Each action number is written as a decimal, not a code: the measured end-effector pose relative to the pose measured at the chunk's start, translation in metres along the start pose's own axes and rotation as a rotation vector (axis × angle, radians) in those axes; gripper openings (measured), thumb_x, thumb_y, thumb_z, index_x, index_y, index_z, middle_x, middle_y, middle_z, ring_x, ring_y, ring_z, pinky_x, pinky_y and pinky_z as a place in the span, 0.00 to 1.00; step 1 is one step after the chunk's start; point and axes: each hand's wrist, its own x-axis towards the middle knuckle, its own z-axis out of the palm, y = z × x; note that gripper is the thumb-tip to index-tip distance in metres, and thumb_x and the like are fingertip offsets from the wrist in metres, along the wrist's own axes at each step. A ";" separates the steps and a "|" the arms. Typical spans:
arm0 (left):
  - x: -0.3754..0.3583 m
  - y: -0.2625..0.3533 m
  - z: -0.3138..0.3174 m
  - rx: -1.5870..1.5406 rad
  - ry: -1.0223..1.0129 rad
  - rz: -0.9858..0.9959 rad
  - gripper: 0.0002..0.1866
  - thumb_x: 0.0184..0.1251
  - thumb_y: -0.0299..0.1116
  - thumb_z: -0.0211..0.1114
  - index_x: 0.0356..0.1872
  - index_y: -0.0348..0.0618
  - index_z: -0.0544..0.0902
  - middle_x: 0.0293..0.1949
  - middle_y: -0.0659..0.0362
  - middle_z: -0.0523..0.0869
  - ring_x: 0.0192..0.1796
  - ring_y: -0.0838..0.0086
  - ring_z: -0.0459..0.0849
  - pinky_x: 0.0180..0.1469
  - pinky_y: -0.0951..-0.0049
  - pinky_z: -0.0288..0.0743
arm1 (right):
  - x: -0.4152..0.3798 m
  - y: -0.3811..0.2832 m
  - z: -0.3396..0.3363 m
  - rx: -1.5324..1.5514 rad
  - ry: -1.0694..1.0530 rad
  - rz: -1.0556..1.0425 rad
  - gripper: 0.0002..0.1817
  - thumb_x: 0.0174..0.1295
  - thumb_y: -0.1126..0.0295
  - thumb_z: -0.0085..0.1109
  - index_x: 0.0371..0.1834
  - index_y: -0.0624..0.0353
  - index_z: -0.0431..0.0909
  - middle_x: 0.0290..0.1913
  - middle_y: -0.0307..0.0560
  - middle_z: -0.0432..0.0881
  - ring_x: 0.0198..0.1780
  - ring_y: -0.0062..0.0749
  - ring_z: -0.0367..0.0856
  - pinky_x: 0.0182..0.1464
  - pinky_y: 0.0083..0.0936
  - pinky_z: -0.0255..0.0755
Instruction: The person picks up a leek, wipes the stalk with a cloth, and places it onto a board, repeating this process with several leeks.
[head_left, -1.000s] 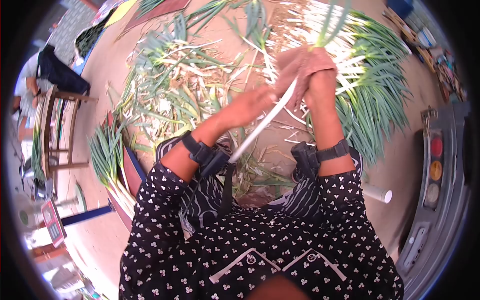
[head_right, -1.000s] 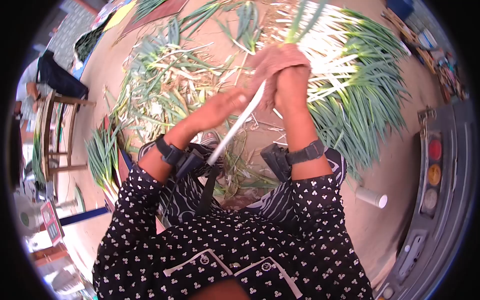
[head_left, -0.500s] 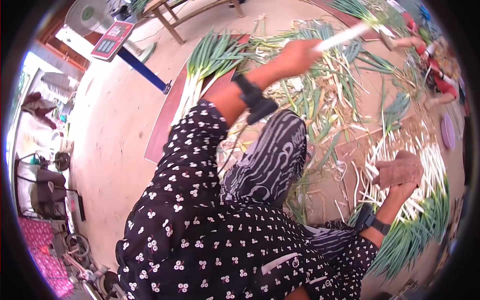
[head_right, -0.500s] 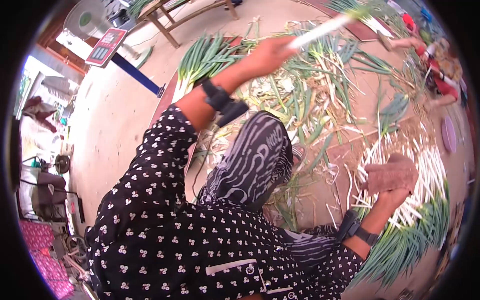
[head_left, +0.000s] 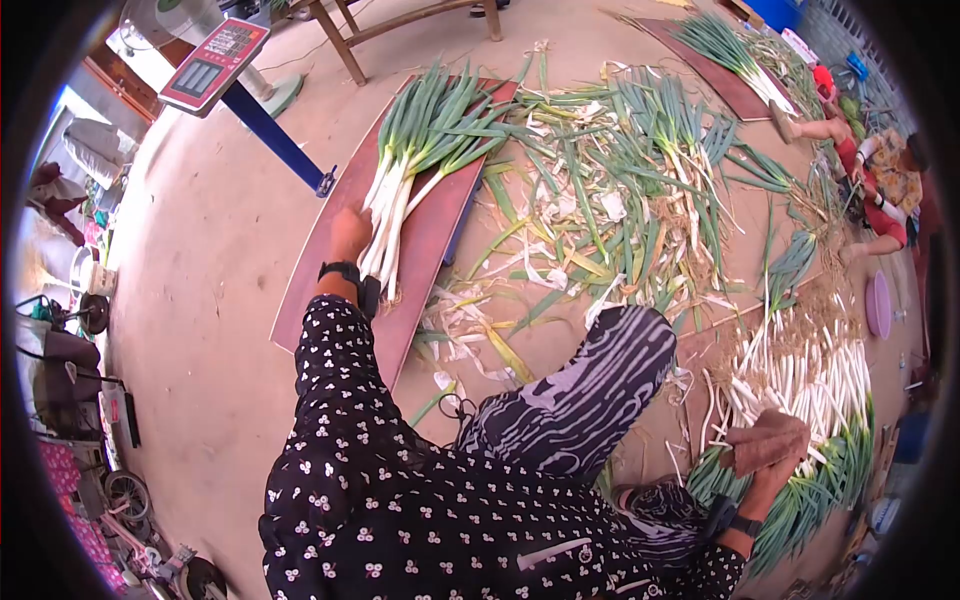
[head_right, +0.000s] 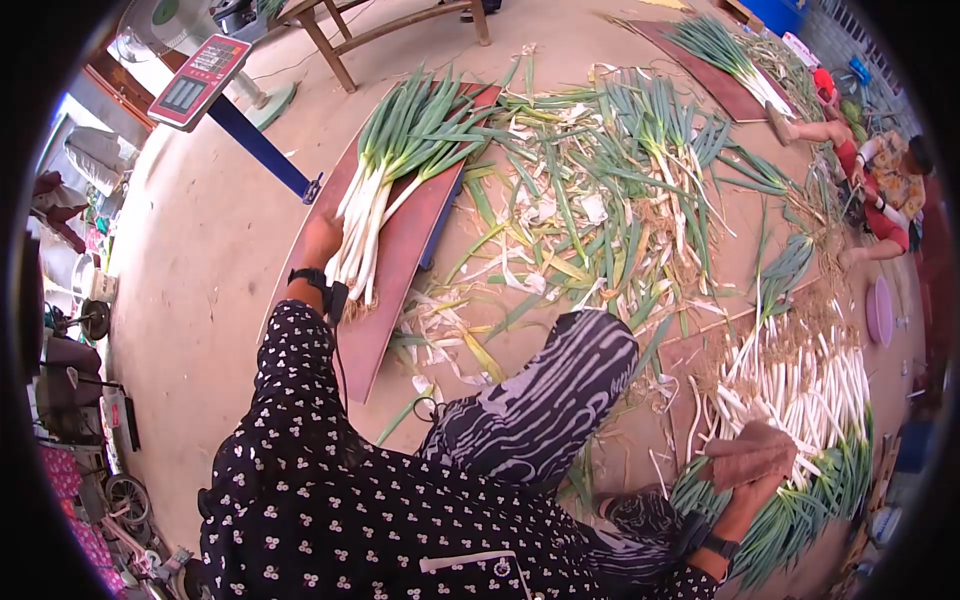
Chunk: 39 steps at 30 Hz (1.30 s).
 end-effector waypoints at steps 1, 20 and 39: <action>0.002 -0.008 0.003 0.007 -0.011 -0.019 0.18 0.61 0.39 0.55 0.51 0.46 0.77 0.43 0.42 0.80 0.47 0.49 0.78 0.51 0.56 0.71 | 0.000 0.002 -0.002 -0.030 0.109 -0.025 0.11 0.63 0.58 0.48 0.31 0.52 0.68 0.31 0.40 0.72 0.33 0.28 0.73 0.38 0.23 0.73; 0.051 -0.032 0.072 0.059 -0.046 -0.135 0.23 0.53 0.30 0.54 0.53 0.40 0.73 0.50 0.41 0.77 0.55 0.48 0.72 0.57 0.60 0.67 | -0.023 -0.008 -0.006 -0.002 -0.048 0.083 0.15 0.65 0.59 0.45 0.46 0.59 0.70 0.44 0.46 0.75 0.44 0.33 0.76 0.46 0.31 0.75; -0.061 0.387 0.023 -0.601 -0.719 0.908 0.18 0.61 0.33 0.57 0.49 0.31 0.75 0.37 0.58 0.81 0.35 0.77 0.80 0.39 0.76 0.73 | -0.108 -0.068 0.127 -0.339 -0.266 -0.322 0.17 0.39 0.76 0.67 0.34 0.65 0.75 0.35 0.42 0.80 0.34 0.27 0.77 0.35 0.19 0.73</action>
